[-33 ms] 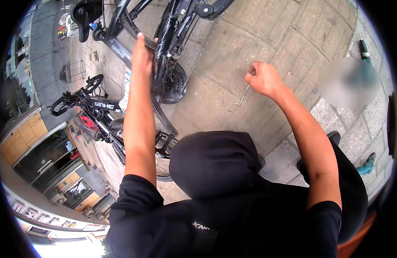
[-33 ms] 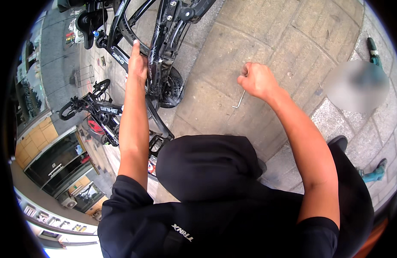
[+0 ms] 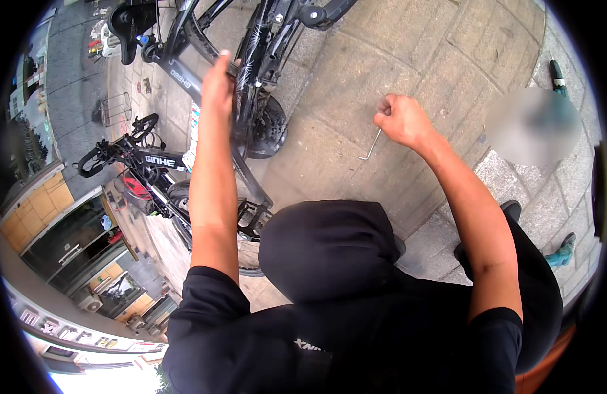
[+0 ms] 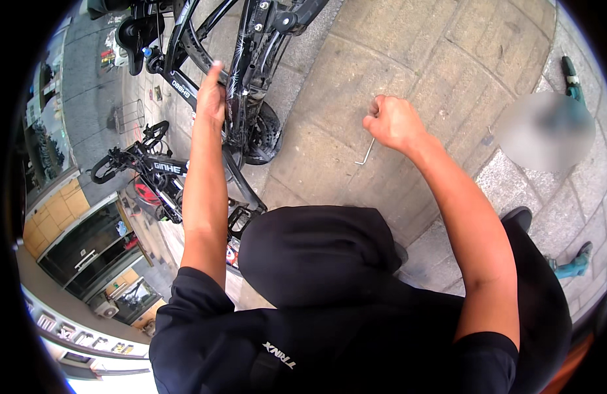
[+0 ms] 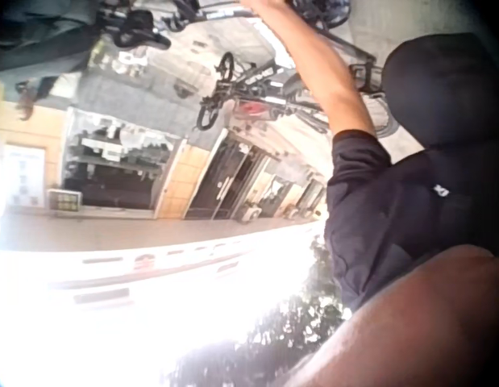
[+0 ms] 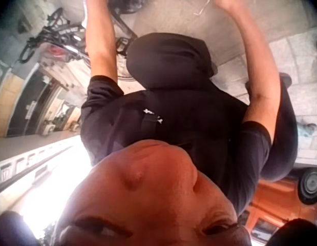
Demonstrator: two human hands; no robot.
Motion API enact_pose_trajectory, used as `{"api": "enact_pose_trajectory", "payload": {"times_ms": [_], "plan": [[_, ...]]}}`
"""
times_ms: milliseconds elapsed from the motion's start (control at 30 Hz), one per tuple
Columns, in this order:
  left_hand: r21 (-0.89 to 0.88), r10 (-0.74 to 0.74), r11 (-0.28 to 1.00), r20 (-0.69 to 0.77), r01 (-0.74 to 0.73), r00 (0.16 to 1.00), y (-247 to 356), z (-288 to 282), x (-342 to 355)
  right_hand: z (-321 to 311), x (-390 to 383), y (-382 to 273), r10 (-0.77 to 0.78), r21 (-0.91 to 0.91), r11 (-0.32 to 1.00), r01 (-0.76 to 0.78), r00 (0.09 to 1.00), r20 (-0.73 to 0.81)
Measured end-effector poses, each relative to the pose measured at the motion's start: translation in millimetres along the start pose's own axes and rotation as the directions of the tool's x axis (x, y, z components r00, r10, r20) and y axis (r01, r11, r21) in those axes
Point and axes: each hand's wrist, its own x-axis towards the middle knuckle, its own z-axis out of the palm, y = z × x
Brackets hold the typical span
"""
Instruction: The person removes a bicycle mudguard, measures it against the frame, and uses a cordless angle grinder to cut and trim the mudguard. After grinding, the person reattaches the modified mudguard to the bicycle frame.
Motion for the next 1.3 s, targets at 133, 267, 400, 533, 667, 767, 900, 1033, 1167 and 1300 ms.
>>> {"api": "enact_pose_trajectory", "payload": {"times_ms": [133,267,400,533,667,767,900,1033,1167,1300], "plan": [[0.105,0.039,0.993,0.106,-0.051,0.994,2.6,-0.3,-8.4,-0.1,-2.3,-0.9,0.024,0.059,0.998,-0.023,1.0,-0.002],[0.179,0.001,0.983,0.124,-0.023,0.992,1.6,-9.0,-12.9,-5.0,-1.3,-1.6,0.045,0.112,0.993,-0.045,0.999,0.0],[0.101,0.066,0.993,-0.05,-0.061,0.997,1.7,-3.2,-4.6,-5.2,-1.0,-1.3,0.073,0.132,0.988,-0.077,0.997,0.034],[0.08,0.096,0.993,-0.078,-0.09,0.992,-1.6,-4.8,-3.6,-3.9,-3.7,0.5,0.085,0.162,0.983,-0.09,0.996,0.038],[0.082,0.105,0.992,-0.135,-0.095,0.985,3.4,12.5,-13.0,-4.7,-1.4,-0.4,0.083,0.136,0.987,-0.088,0.995,0.047],[0.16,0.113,0.983,-0.148,-0.089,0.983,4.6,16.0,-14.9,-6.4,-2.2,-0.6,0.08,0.122,0.989,-0.087,0.995,0.064],[0.257,0.14,0.961,-0.12,-0.106,0.983,6.4,15.1,-13.4,-8.2,-5.8,-4.1,0.054,0.089,0.994,-0.063,0.994,0.091],[0.342,0.159,0.935,-0.153,-0.099,0.975,7.2,6.1,-14.9,0.0,-2.4,1.7,0.059,0.129,0.989,-0.066,0.997,0.058],[0.279,0.14,0.955,-0.133,-0.098,0.981,0.6,5.5,-10.0,4.8,-1.0,3.5,0.035,0.163,0.986,-0.041,0.999,0.04],[0.195,0.095,0.977,-0.054,-0.083,0.994,-7.5,-7.7,-4.1,8.6,-6.3,-2.5,0.06,0.174,0.982,-0.067,0.997,0.048]]}}
